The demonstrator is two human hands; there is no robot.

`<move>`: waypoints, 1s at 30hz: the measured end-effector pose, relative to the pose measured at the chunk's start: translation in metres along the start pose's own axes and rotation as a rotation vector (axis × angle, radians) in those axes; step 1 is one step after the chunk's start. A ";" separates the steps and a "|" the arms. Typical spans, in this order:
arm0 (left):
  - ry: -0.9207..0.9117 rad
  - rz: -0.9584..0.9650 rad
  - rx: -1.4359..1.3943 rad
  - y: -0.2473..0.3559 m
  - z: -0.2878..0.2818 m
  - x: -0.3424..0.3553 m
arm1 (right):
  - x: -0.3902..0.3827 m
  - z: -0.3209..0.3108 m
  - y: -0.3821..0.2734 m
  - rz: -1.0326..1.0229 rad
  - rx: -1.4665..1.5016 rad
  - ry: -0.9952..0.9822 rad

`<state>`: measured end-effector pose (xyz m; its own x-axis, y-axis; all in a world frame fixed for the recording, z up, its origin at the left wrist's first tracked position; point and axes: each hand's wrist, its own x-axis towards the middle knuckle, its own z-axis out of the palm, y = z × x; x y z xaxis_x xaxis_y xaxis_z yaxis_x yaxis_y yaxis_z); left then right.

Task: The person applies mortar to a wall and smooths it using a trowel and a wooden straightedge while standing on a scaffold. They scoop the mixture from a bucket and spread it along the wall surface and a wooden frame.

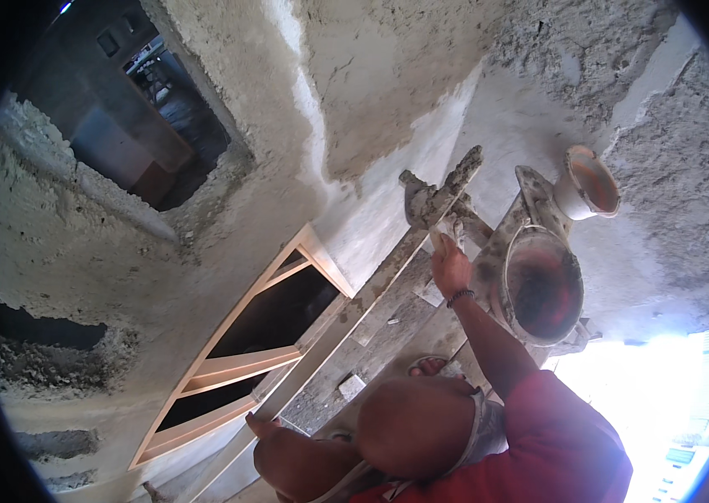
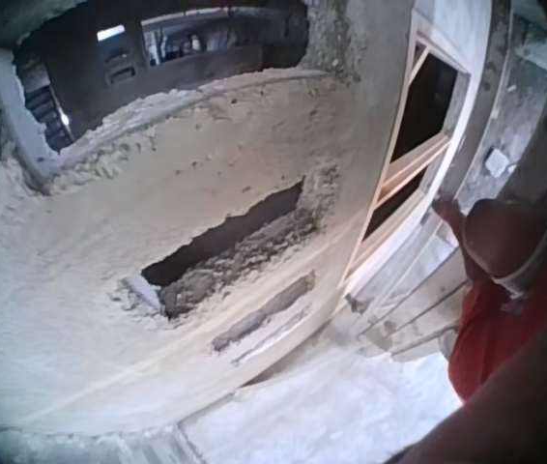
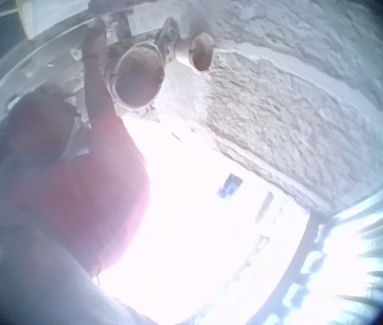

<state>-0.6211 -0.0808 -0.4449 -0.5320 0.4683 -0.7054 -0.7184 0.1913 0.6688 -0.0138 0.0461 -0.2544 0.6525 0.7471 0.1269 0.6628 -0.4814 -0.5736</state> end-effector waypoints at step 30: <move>0.036 0.061 0.111 0.014 -0.012 0.009 | -0.081 -0.080 -0.003 0.015 0.285 -0.288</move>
<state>-0.6415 -0.0839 -0.4450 -0.5900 0.4513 -0.6695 -0.6317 0.2585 0.7309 -0.0396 -0.0496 -0.1984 0.5046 0.8585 -0.0917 0.4995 -0.3769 -0.7800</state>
